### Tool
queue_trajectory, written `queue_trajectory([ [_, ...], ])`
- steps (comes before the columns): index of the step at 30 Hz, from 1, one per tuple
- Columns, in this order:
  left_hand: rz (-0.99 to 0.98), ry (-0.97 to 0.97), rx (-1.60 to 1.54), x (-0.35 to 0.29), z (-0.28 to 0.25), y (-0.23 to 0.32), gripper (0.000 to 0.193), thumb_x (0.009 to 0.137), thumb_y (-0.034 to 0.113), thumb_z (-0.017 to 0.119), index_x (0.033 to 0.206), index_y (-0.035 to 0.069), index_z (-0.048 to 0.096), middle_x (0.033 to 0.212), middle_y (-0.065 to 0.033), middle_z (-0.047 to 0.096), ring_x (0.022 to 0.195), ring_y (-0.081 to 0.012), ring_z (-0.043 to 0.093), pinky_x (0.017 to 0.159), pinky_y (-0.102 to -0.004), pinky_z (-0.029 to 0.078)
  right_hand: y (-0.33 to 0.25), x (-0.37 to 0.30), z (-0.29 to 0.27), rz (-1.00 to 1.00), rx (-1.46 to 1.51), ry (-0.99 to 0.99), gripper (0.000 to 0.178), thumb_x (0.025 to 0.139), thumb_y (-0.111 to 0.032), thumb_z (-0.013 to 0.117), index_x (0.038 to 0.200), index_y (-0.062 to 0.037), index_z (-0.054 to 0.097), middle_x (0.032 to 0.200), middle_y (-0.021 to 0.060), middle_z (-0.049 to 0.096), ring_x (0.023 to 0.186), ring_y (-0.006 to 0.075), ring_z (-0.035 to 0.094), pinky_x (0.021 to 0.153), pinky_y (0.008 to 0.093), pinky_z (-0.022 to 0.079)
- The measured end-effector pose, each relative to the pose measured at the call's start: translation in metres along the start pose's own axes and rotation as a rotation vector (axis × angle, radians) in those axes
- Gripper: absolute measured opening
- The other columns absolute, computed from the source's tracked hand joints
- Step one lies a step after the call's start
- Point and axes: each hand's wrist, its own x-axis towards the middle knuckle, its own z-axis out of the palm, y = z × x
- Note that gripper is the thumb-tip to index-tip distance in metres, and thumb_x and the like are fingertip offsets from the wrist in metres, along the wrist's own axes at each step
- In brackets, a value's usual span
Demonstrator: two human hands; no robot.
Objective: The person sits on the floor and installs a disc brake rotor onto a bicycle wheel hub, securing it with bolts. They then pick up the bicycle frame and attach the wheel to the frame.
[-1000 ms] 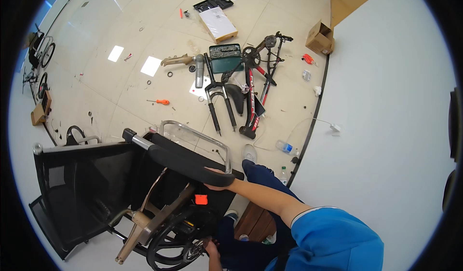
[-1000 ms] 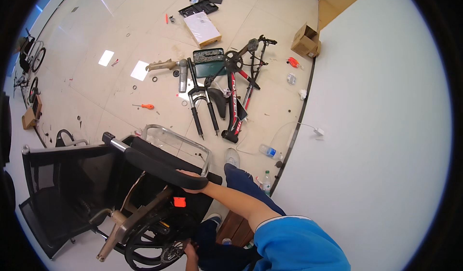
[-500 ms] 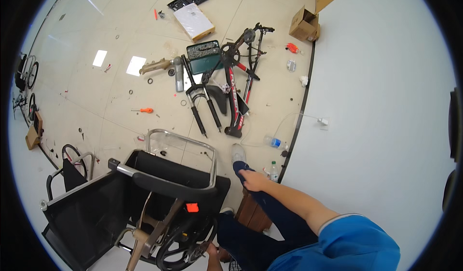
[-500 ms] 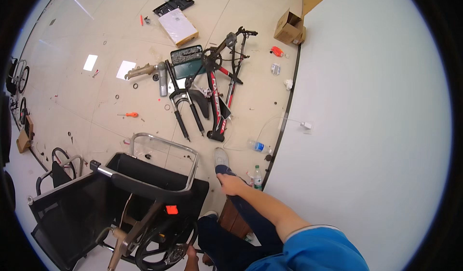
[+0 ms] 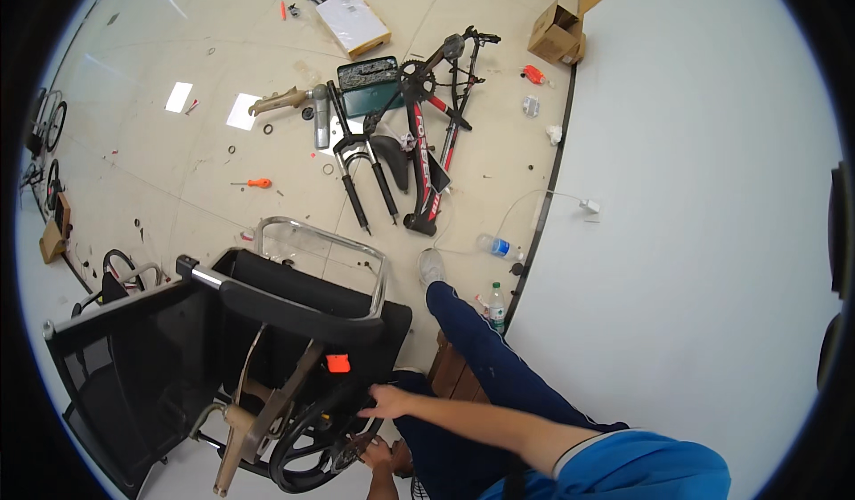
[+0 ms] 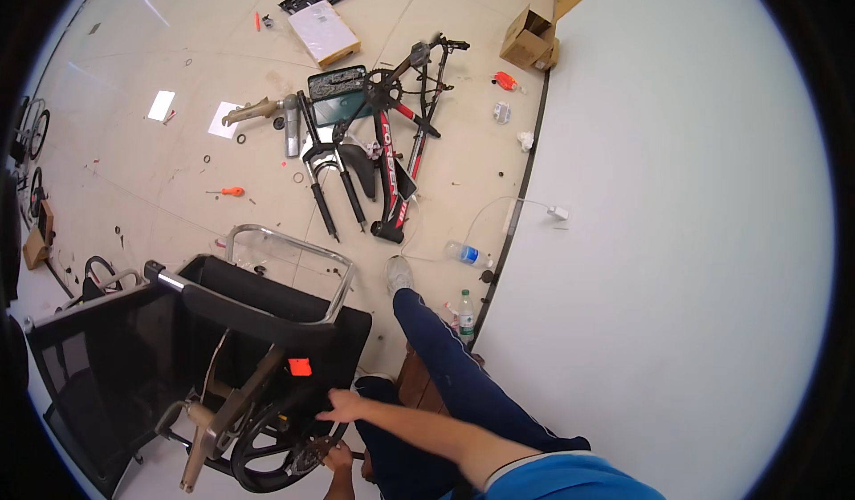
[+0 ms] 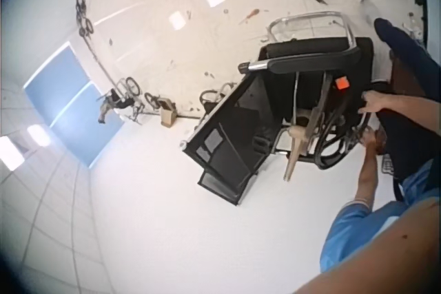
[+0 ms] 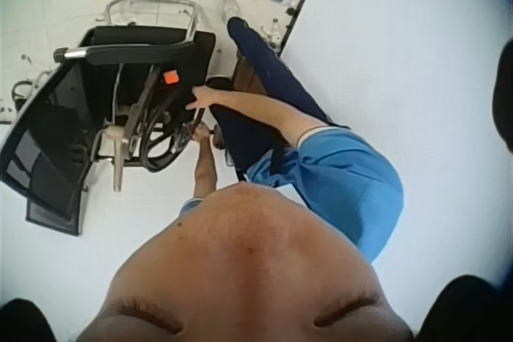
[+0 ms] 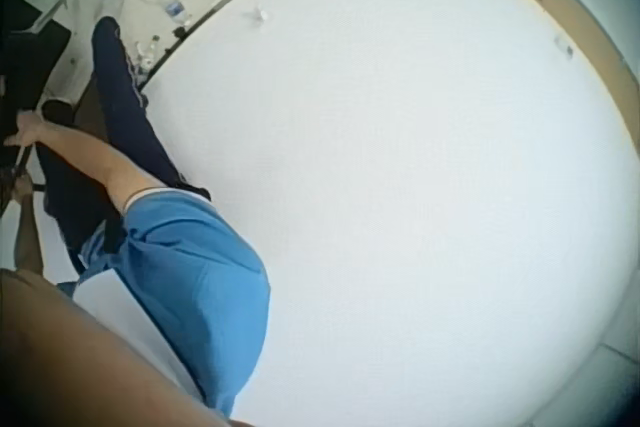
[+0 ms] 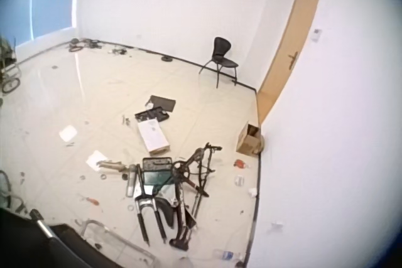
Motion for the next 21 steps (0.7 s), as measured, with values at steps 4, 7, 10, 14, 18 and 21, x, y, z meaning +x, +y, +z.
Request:
queue_trajectory([
  [4,-0.029,-0.178,-0.087,-0.006,-0.007,-0.003,0.059,0.09,0.024,0.06,0.14,-0.002,0.044,0.145,-0.0255,0.044,0.136,-0.0421,0.038,0.113,-0.049,0.03,-0.03,0.017,0.069,0.205,0.309,-0.001,0.086,0.071,-0.06,0.077,0.128,0.0003,0.054,0.108,0.0196,0.068,0.099,0.0361,0.067,0.088,0.0399,0.053],
  [7,-0.053,-0.224,-0.225,-0.007,-0.042,0.04,0.053,0.092,0.028,0.059,0.135,-0.002,0.049,0.139,-0.0252,0.05,0.129,-0.0418,0.045,0.109,-0.0479,0.035,-0.044,0.016,0.081,0.126,0.328,-0.087,0.084,0.072,-0.054,0.079,0.129,0.001,0.052,0.102,0.0189,0.069,0.095,0.0328,0.068,0.085,0.0379,0.054],
  [10,-0.132,-0.284,-0.436,-0.008,-0.044,0.026,0.052,0.094,0.034,0.059,0.131,-0.001,0.052,0.138,-0.0241,0.052,0.126,-0.0406,0.05,0.105,-0.0467,0.039,-0.062,0.012,0.077,0.171,0.398,-0.096,0.076,0.074,-0.047,0.08,0.127,0.0002,0.053,0.085,0.0149,0.071,0.084,0.0286,0.07,0.078,0.0374,0.056],
  [14,-0.718,-0.133,-1.685,-0.014,-0.015,-0.013,0.052,0.096,0.041,0.052,0.131,0.003,0.054,0.134,-0.0156,0.056,0.127,-0.0313,0.051,0.101,-0.0473,0.045,-0.084,0.006,0.085,0.083,0.186,0.067,0.06,0.082,-0.042,0.072,0.123,-0.0013,0.056,0.08,0.0159,0.07,0.071,0.0291,0.07,0.071,0.0387,0.056],
  [18,-0.54,-0.194,-2.409,-0.01,-0.035,-0.018,0.052,0.098,0.046,0.043,0.128,0.005,0.056,0.126,-0.0089,0.06,0.122,-0.0247,0.055,0.1,-0.0436,0.047,-0.069,0.005,0.097,0.058,0.232,0.098,0.046,0.085,-0.037,0.067,0.114,-0.002,0.06,0.083,0.0196,0.07,0.067,0.0332,0.07,0.066,0.0403,0.055],
  [21,-0.562,-0.218,-2.389,-0.016,-0.041,-0.032,0.052,0.099,0.048,0.036,0.123,0.008,0.059,0.12,-0.0067,0.062,0.116,-0.0232,0.058,0.096,-0.0407,0.048,-0.07,0.001,0.136,-0.04,0.421,0.149,0.03,0.089,-0.029,0.06,0.099,-0.0014,0.064,0.084,0.0215,0.069,0.07,0.0361,0.069,0.067,0.0436,0.054],
])
